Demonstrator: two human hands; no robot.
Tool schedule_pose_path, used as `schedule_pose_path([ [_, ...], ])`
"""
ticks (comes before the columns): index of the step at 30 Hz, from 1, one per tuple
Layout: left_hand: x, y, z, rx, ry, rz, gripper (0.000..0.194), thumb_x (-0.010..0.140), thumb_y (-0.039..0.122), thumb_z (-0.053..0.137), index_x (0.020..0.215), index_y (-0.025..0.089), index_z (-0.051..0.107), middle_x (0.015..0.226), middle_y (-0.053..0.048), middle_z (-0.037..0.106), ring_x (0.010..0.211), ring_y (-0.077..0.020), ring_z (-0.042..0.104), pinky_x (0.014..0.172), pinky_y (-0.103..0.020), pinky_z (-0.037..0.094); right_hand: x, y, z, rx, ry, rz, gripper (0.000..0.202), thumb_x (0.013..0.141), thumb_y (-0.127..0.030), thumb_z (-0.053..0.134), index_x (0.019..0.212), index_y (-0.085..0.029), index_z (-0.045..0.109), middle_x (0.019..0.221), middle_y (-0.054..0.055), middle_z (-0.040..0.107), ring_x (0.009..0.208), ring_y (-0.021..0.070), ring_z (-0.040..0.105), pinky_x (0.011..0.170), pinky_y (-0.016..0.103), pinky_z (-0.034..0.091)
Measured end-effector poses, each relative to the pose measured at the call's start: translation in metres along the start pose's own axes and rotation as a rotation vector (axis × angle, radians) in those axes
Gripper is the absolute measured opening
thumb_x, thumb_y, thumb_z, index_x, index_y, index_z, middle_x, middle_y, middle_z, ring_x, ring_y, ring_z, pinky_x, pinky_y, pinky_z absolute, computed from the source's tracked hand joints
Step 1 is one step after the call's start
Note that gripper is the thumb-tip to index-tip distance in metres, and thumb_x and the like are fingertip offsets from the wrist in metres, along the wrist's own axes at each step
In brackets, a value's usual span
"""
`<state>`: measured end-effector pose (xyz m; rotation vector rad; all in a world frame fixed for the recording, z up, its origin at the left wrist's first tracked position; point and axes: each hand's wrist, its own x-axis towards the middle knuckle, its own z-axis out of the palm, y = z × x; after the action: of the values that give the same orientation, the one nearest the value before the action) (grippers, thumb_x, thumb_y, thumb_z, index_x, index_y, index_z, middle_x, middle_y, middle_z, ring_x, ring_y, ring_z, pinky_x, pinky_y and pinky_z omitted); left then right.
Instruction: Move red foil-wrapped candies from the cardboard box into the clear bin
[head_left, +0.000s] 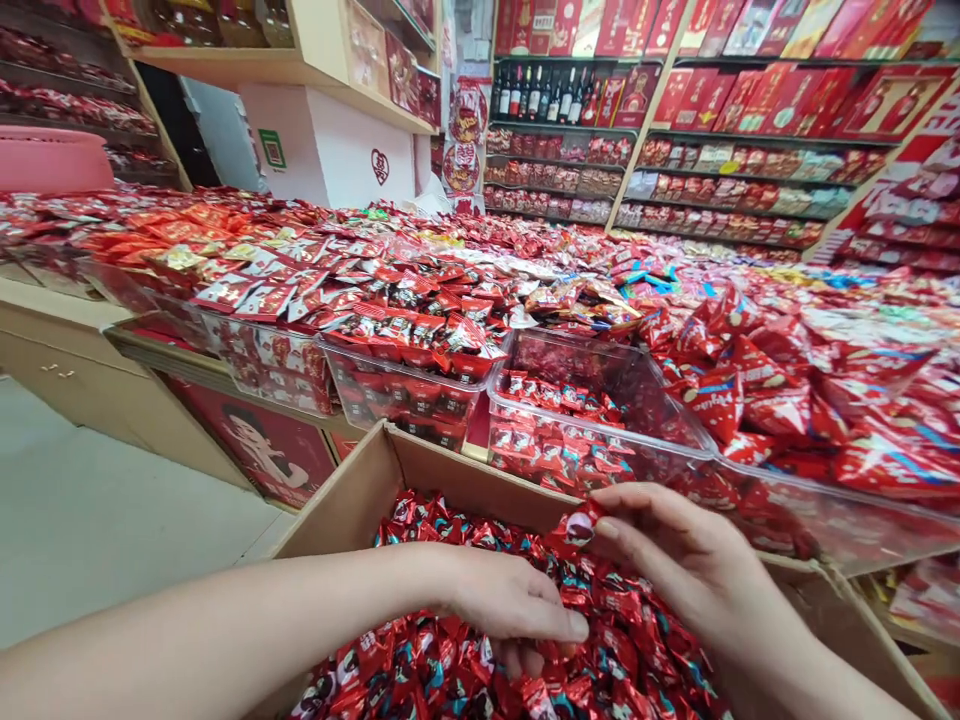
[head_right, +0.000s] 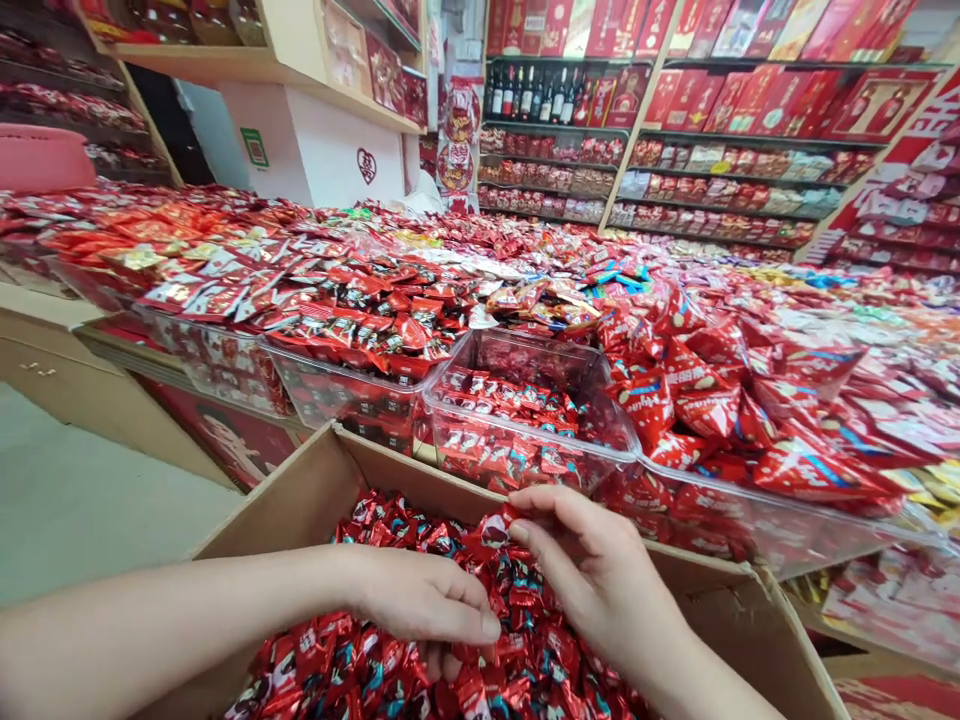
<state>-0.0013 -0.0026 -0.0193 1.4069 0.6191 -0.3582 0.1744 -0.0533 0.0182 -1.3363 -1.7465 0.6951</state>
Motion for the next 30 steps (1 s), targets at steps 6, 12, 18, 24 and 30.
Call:
schedule_pose_path([
  [6,0.002,-0.003,0.0,0.04,-0.008,-0.022,0.036,0.067,0.054,0.047,0.063,0.017,0.048,0.052,0.004,0.047,0.046,-0.0081,0.046,0.053,-0.023,0.038,0.07,-0.051,-0.031,-0.087,0.25,-0.157,0.014,0.072,-0.024,0.056,0.085,-0.019,0.056,0.074,0.002,0.06,0.065,0.0128,0.055,0.057,0.022,0.045],
  [12,0.003,-0.007,-0.001,0.034,0.015,-0.005,0.035,0.067,0.052,0.048,0.065,0.017,0.05,0.049,0.005,0.046,0.042,-0.0076,0.044,0.05,-0.023,0.037,0.146,-0.029,-0.01,-0.17,-0.273,0.237,0.009,0.073,-0.02,0.051,0.079,-0.014,0.052,0.067,0.002,0.057,0.054,0.01,0.052,0.047,0.02,0.042],
  [18,0.002,-0.007,-0.003,0.112,0.022,-0.019,0.032,0.071,0.046,0.046,0.059,0.016,0.05,0.052,0.003,0.048,0.042,-0.0074,0.044,0.052,-0.024,0.04,0.172,-0.009,0.024,-0.28,-0.503,0.246,0.005,0.067,-0.016,0.052,0.071,-0.015,0.055,0.057,-0.001,0.055,0.048,0.0092,0.048,0.045,0.02,0.038],
  [24,0.0,-0.004,-0.005,0.178,-0.001,-0.026,0.031,0.071,0.046,0.046,0.062,0.016,0.048,0.054,0.004,0.048,0.045,-0.0075,0.046,0.056,-0.024,0.041,0.171,-0.005,0.028,-0.46,-0.556,0.15,0.003,0.059,-0.014,0.057,0.062,-0.014,0.055,0.059,-0.001,0.055,0.058,0.0123,0.049,0.051,0.02,0.036],
  [30,-0.005,0.003,-0.006,0.337,-0.008,0.01,0.036,0.073,0.047,0.04,0.058,0.015,0.047,0.056,0.002,0.05,0.047,-0.008,0.048,0.052,-0.021,0.04,0.167,-0.008,0.023,-0.517,-0.634,0.1,0.009,0.057,-0.013,0.058,0.066,-0.016,0.056,0.061,-0.002,0.058,0.059,0.0123,0.052,0.048,0.018,0.036],
])
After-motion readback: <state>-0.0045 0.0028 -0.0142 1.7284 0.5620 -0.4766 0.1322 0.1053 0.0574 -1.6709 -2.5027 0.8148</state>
